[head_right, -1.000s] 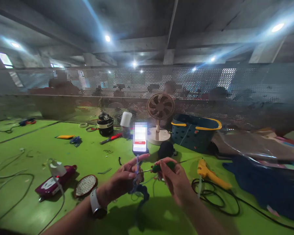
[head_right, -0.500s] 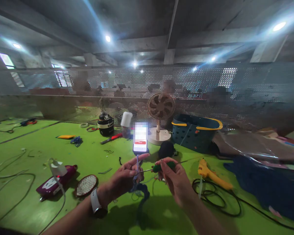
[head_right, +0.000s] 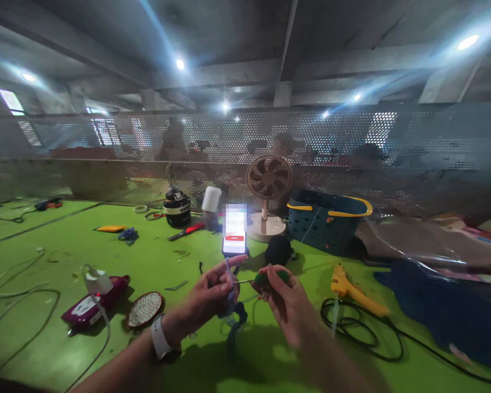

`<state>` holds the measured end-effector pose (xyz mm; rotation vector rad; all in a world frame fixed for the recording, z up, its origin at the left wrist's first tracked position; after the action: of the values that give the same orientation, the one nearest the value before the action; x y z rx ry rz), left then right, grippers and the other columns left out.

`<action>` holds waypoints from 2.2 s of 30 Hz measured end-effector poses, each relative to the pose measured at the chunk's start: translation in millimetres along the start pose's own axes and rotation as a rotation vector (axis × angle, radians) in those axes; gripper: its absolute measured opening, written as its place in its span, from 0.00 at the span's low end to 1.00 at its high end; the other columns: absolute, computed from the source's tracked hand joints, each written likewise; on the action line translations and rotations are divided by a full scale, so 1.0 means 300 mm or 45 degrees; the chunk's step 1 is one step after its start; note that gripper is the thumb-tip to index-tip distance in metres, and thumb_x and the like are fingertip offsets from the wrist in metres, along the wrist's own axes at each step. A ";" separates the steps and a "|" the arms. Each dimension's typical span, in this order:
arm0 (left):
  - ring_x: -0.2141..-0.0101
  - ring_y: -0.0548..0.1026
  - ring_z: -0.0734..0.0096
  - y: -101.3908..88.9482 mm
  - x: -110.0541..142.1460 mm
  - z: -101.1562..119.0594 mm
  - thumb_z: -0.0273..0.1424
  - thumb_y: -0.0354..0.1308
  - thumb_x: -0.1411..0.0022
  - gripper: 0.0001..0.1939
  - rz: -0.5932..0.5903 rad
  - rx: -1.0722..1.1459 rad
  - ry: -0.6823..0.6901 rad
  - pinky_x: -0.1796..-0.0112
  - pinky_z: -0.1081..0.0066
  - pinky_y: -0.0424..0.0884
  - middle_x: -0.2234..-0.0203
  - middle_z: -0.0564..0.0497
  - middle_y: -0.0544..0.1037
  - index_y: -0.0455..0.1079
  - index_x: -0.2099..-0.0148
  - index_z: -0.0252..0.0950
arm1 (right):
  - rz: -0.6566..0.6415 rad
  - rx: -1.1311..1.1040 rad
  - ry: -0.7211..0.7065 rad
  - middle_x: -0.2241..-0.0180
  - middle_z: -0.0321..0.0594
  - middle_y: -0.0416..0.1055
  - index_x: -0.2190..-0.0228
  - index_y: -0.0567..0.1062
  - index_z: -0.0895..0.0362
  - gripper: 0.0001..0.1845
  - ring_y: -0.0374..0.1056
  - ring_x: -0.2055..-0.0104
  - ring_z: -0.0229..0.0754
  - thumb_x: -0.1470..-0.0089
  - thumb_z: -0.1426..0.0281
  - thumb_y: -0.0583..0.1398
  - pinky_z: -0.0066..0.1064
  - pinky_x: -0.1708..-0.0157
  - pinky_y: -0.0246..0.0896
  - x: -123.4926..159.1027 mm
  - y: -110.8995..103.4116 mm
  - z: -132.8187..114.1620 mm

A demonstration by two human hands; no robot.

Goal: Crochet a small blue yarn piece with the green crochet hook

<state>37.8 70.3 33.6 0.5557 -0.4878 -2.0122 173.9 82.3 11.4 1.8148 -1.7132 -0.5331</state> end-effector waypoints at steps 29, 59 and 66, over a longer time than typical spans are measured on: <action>0.75 0.65 0.79 -0.041 0.009 0.013 0.32 0.70 0.47 0.38 0.249 -0.284 0.104 0.74 0.77 0.59 0.75 0.56 0.71 0.62 0.36 0.43 | -0.004 0.490 -0.446 0.74 0.34 0.78 0.73 0.82 0.52 0.12 0.69 0.75 0.36 0.61 0.61 0.73 0.26 0.74 0.67 0.040 0.010 -0.065; 0.73 0.73 0.72 -0.014 0.017 0.017 0.32 0.67 0.43 0.46 0.260 -0.538 0.193 0.72 0.74 0.66 0.70 0.48 0.80 0.45 0.29 0.39 | -0.133 0.964 -0.710 0.66 0.37 0.80 0.69 0.82 0.49 0.03 0.75 0.62 0.45 0.49 0.65 0.66 0.34 0.61 0.71 0.082 0.074 -0.088; 0.69 0.75 0.70 0.010 0.050 0.031 0.27 0.61 0.39 0.39 0.307 -0.803 0.482 0.63 0.68 0.71 0.70 0.51 0.78 0.49 0.30 0.43 | -0.251 1.679 -1.554 0.51 0.41 0.77 0.48 0.72 0.47 0.22 0.72 0.50 0.48 0.43 0.76 0.59 0.49 0.40 0.54 0.188 0.162 -0.082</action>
<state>28.0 56.7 40.1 0.4375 0.2961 -1.6525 158.3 29.6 67.2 2.8362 -3.2125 -0.7478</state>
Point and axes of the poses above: each hand's wrist, its own x-axis away from the middle knuckle, its own y-axis out of the palm, z = x × y, the point moved 9 cm from there along -x, towards the middle knuckle
